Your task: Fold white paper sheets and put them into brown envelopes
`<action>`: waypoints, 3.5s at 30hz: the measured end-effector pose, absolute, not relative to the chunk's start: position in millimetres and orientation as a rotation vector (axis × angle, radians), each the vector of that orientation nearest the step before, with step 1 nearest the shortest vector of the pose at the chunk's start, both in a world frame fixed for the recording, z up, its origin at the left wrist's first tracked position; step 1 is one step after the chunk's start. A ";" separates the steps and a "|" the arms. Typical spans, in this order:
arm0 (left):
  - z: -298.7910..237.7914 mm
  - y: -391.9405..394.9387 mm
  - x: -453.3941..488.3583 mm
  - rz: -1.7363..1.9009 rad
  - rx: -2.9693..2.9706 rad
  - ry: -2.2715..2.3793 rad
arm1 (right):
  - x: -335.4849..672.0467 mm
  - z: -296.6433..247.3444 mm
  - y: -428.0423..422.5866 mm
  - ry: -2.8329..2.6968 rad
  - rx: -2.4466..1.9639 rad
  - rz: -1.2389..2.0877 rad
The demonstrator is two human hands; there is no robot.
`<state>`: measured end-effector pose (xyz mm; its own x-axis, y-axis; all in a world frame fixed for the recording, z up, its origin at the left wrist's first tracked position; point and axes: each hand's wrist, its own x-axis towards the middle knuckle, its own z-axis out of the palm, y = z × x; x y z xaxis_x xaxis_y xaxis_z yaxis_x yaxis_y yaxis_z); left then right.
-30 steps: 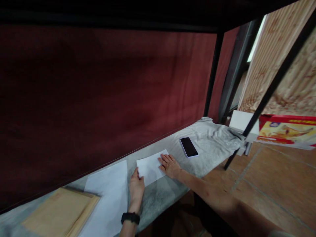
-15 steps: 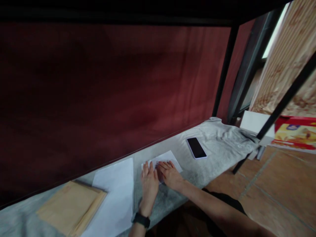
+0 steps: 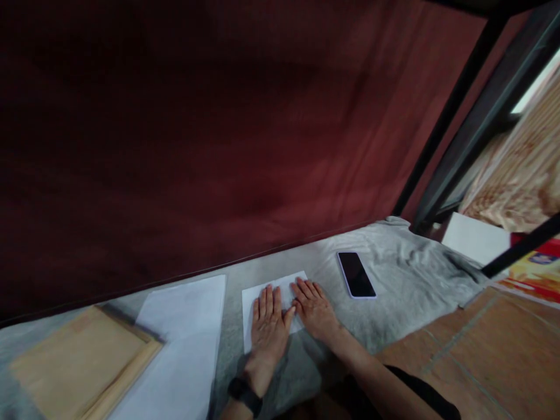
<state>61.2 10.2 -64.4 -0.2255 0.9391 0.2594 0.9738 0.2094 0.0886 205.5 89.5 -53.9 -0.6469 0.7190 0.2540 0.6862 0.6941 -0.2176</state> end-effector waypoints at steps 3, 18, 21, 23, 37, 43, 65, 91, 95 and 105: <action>-65.9 7.9 57.8 -0.326 -1.791 -2.352 | 210.1 -56.3 96.5 -2.564 -1.126 0.111; -59.2 -22.4 59.9 -0.388 -1.737 -2.266 | 227.6 -40.8 94.9 -2.522 -1.098 0.190; -62.2 -35.8 83.2 -0.430 -1.877 -2.112 | 222.3 -32.2 70.1 -2.625 -0.833 0.345; -65.7 -45.7 95.2 -0.441 -1.925 -2.038 | 221.5 -30.9 53.6 -2.673 -0.696 0.412; -65.7 -70.7 85.2 -0.491 -1.853 -2.148 | 242.1 -54.8 40.2 -2.665 -0.725 0.120; -63.2 -77.0 77.7 -0.500 -1.811 -2.218 | 253.8 -57.8 45.4 -2.652 -0.778 0.018; -69.3 -18.6 85.1 -0.370 -1.995 -2.122 | 208.3 -38.3 50.2 -2.661 -0.791 0.258; -40.9 -15.2 56.2 -0.228 -1.709 -2.369 | 213.7 -47.8 77.2 -2.541 -1.074 0.085; -44.4 0.2 62.3 -0.299 -1.880 -2.287 | 195.4 -36.3 80.9 -2.601 -1.013 0.215; -54.1 12.1 55.7 -0.271 -1.892 -2.346 | 177.2 -49.5 83.5 -2.660 -0.949 0.181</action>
